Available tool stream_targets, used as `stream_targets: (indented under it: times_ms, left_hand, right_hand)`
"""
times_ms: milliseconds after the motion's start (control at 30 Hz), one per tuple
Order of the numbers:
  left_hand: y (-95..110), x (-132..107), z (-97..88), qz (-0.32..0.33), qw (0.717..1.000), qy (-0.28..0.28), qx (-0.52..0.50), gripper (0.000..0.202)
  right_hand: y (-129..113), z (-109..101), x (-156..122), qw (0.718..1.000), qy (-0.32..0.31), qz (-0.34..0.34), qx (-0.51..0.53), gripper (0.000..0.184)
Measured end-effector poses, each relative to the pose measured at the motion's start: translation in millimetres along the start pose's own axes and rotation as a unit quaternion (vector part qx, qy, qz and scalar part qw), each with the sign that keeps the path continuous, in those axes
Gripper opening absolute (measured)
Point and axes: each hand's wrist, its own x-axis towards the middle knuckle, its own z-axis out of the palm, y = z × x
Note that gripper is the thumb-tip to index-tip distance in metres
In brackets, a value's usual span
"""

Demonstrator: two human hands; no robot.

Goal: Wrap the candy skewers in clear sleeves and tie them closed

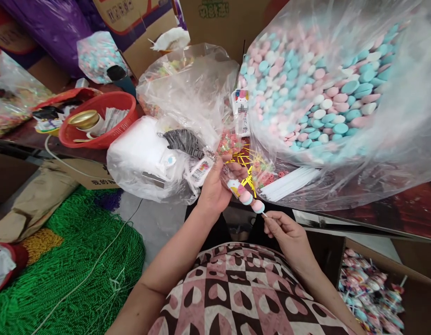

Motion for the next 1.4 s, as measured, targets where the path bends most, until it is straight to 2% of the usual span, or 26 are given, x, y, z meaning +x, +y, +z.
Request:
stream_targets:
  times_ms: [300,533,633,700,833,967,1133,1233,1300,1400]
  left_hand:
    - [-7.0,-7.4,1.8,0.030,0.996,-0.046,0.064,0.027]
    - [-17.7,-12.8,2.0,0.002,0.995,-0.074,0.068,0.027]
    - [-17.4,-15.8,4.8,0.001,0.995,-0.067,0.073,0.030]
    - [-13.8,-16.0,6.0,0.010,0.995,-0.060,0.074,0.034]
    - [-9.7,-15.3,6.2,0.013,0.995,-0.068,0.074,0.036]
    - [-20.9,-20.4,6.8,-0.013,0.994,-0.072,0.081,0.031]
    - [-33.9,-30.4,6.8,-0.048,0.991,-0.077,0.101,0.033]
    - [-26.9,-29.7,5.2,-0.063,0.988,-0.104,0.099,0.040]
    - [-18.8,-25.9,5.0,-0.047,0.989,-0.112,0.084,0.044]
    - [-12.9,-20.4,6.5,-0.026,0.991,-0.097,0.085,0.036]
  right_hand:
    - [0.2,-3.1,-7.6,1.000,-0.027,0.011,-0.012,0.035]
    - [0.7,0.6,-7.1,0.987,-0.089,0.062,0.118,0.035]
    - [-3.1,4.7,-5.1,0.982,-0.115,0.085,0.123,0.035]
    - [-4.0,5.7,-3.0,0.988,-0.105,0.080,0.086,0.036]
    - [-2.8,4.8,0.4,0.998,-0.045,0.021,0.029,0.035]
    - [-3.1,6.9,0.3,1.000,-0.021,-0.004,0.021,0.033]
    - [-3.8,11.3,-0.1,0.999,-0.046,-0.005,-0.003,0.037]
    - [-2.5,9.8,0.7,0.999,-0.028,-0.012,0.017,0.037]
    - [-2.2,8.2,0.8,0.999,-0.032,-0.014,0.015,0.036]
    - [-3.4,8.2,0.7,0.998,-0.061,0.000,0.005,0.036]
